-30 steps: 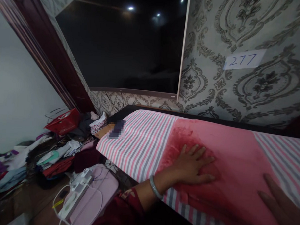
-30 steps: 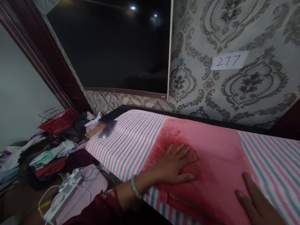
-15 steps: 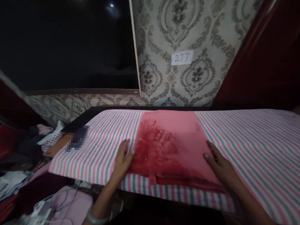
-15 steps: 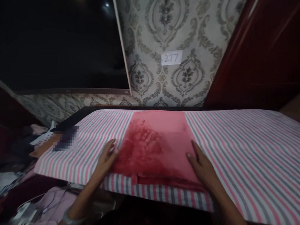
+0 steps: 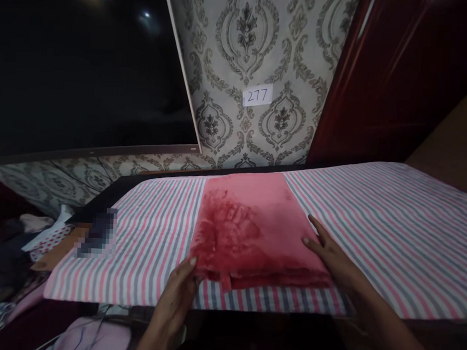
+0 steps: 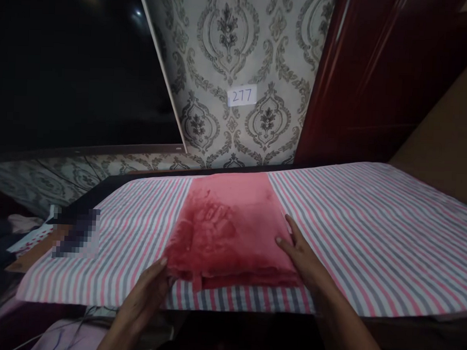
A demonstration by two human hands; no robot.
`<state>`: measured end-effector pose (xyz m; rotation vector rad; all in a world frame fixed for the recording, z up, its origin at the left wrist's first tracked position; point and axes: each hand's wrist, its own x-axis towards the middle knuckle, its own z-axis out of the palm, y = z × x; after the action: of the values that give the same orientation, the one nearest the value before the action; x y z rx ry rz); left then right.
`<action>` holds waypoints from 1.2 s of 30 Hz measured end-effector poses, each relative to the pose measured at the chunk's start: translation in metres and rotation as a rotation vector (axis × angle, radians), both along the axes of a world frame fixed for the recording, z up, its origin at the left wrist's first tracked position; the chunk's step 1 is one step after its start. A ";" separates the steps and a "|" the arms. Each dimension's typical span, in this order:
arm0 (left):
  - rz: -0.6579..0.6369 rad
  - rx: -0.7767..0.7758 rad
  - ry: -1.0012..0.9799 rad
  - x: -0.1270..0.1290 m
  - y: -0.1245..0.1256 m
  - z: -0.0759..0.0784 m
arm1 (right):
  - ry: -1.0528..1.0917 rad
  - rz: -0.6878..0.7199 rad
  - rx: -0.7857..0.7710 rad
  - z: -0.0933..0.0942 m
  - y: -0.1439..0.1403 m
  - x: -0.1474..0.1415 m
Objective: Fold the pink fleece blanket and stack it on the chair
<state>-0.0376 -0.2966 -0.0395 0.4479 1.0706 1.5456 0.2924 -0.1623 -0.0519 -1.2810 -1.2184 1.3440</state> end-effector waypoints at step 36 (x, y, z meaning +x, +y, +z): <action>0.016 -0.079 -0.407 0.116 0.005 0.027 | 0.568 0.003 -0.234 -0.011 -0.071 -0.004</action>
<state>0.0779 -0.2915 -0.0128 0.0631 0.8141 1.5202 0.2881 -0.2331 -0.0627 -0.9464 -0.6834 1.7374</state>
